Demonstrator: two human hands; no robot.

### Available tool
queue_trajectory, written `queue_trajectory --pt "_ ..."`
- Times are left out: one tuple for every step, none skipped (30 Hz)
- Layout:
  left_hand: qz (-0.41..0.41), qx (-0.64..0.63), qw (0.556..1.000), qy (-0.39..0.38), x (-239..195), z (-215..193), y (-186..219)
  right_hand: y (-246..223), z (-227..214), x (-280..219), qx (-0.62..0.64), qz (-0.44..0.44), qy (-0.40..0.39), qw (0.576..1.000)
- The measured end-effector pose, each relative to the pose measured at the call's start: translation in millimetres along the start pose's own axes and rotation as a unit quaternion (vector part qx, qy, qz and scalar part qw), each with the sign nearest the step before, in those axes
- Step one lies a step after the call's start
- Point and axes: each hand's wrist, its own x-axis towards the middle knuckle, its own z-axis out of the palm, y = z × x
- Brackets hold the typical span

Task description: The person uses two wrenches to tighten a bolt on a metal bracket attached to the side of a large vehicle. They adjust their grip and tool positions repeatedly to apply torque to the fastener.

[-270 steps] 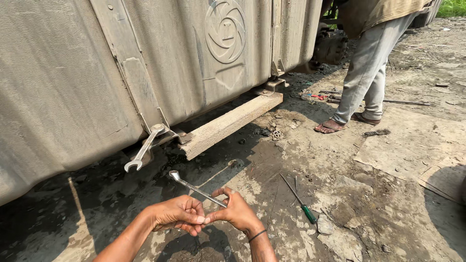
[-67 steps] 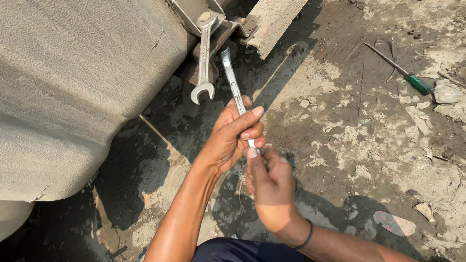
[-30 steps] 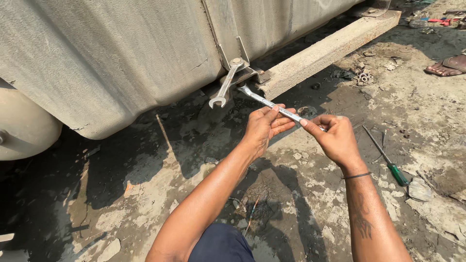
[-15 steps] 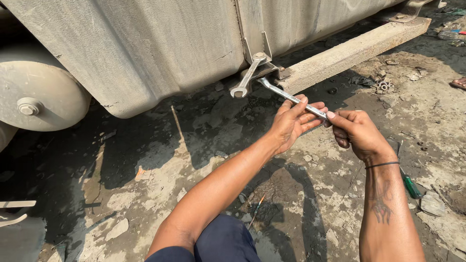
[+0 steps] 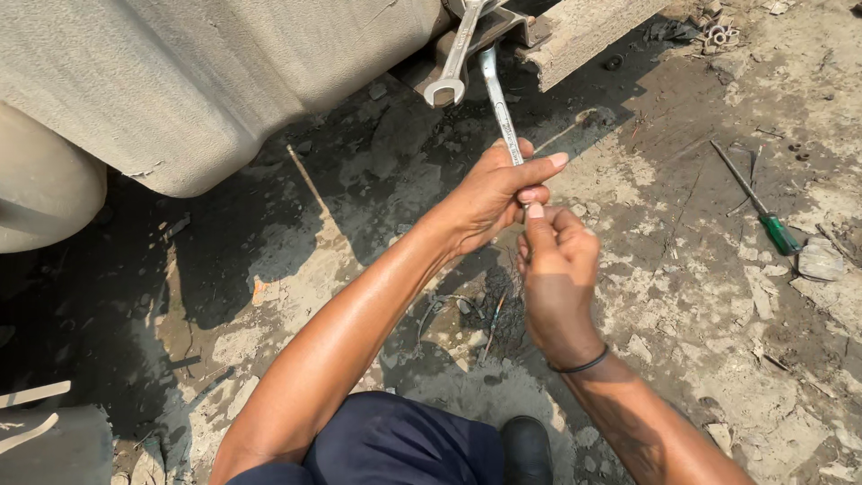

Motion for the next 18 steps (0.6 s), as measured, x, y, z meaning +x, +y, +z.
queue_trajectory --pt "-0.014 0.052 0.999 0.006 -13.7 -10.5 12.5 12.5 31.1 -13.2 0.045 0.008 0.043 0.998" --pt "-0.027 0.129 0.991 0.023 -24.9 -20.8 30.0 20.6 62.8 -20.4 0.037 0.018 0.057 0.998" --pt "-0.041 0.205 0.977 0.041 -35.1 -29.9 48.4 27.5 94.8 -25.2 0.102 0.022 0.052 0.993" --pt "-0.045 0.275 0.960 0.036 -41.8 -38.6 66.5 34.5 122.8 -25.4 0.142 0.000 0.032 0.989" --pt "-0.049 0.343 0.937 0.032 -46.9 -45.1 81.0 41.8 148.2 -25.4 0.173 0.000 0.018 0.985" --pt "-0.059 0.372 0.926 0.021 -50.1 -50.5 96.8 48.4 164.9 -21.1 0.114 0.035 0.015 0.993" --pt "-0.069 0.401 0.913 0.011 -50.5 -53.3 109.4 53.8 176.0 -15.9 0.054 -0.122 0.016 0.991" --pt "-0.104 0.411 0.905 0.019 -47.0 -54.1 119.5 58.2 180.9 -7.5 -0.007 -0.273 0.019 0.962" --pt "-0.140 0.421 0.896 0.027 -41.9 -54.1 127.5 62.5 181.0 1.2 0.021 -0.182 -0.029 0.983" --pt "-0.178 0.423 0.888 0.040 -41.3 -54.1 126.6 68.4 175.1 2.9 0.046 -0.083 -0.084 0.992" --pt "-0.187 0.415 0.888 0.070 -40.2 -53.2 122.9 73.5 167.1 3.6 0.072 0.016 -0.140 0.987" --pt "-0.197 0.410 0.885 0.101 -39.7 -51.1 120.4 75.7 161.0 3.7 0.089 0.038 -0.162 0.982" --pt "-0.207 0.404 0.881 0.132 -39.5 -48.5 118.2 75.8 155.0 4.1 0.107 0.061 -0.183 0.975" --pt "-0.197 0.395 0.886 0.146 -39.3 -45.2 113.0 75.7 147.5 4.4 0.121 0.081 -0.206 0.968" --pt "-0.186 0.386 0.889 0.161 -39.9 -41.3 106.6 75.2 140.1 2.9 0.140 0.107 -0.210 0.962" --pt "-0.174 0.377 0.893 0.175 -40.6 -37.5 103.7 73.8 134.9 1.7 0.159 0.132 -0.215 0.954" --pt "-0.186 0.364 0.894 0.187 -41.9 -34.0 103.3 72.1 130.3 0.0 0.178 0.156 -0.220 0.946" --pt "-0.197 0.350 0.895 0.196 -41.8 -30.4 102.2 70.5 124.5 0.4 0.171 0.159 -0.238 0.943"
